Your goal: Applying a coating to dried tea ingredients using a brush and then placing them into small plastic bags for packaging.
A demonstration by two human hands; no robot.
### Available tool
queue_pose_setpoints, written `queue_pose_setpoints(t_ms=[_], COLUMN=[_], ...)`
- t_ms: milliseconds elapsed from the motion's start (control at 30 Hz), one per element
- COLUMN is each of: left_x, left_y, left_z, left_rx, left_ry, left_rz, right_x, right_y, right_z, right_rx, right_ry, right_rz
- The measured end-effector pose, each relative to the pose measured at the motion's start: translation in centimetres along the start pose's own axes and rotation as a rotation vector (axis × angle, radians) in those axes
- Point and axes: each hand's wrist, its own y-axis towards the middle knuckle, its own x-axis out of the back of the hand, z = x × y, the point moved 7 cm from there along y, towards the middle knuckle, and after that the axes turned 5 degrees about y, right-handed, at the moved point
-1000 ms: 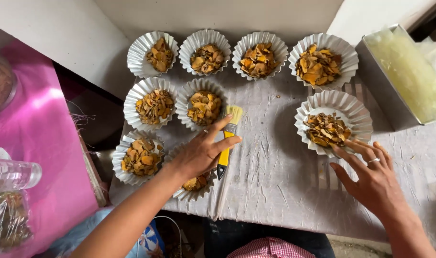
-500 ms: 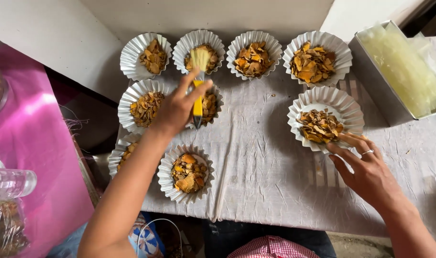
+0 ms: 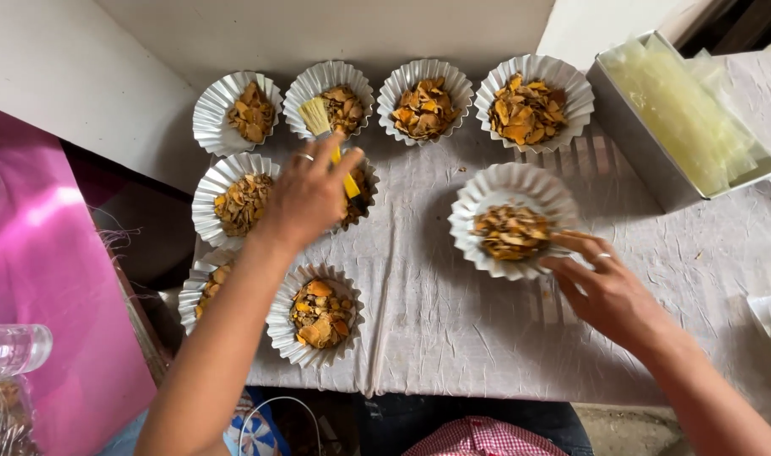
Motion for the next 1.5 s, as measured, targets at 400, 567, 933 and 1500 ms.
queue_pose_setpoints(t_ms=[400, 567, 933, 1500], left_x=[-5.1, -6.0, -5.9, -6.0], left_y=[-2.4, -0.7, -0.5, -0.7], left_z=[-18.4, -17.9, -18.6, -17.9], left_rx=[-0.199, -0.056, 0.11, 0.129], left_ry=[0.09, 0.107, 0.134, -0.039], left_rz=[-0.068, -0.137, -0.175, -0.327], right_x=[11.7, 13.3, 13.5, 16.8], right_y=[4.0, 1.2, 1.5, 2.1], right_z=[-3.1, -12.8, -14.0, -20.7], right_rx=[-0.094, -0.545, -0.451, -0.476], right_ry=[-0.427, -0.591, -0.512, -0.223], right_rz=[-0.465, -0.305, -0.318, -0.261])
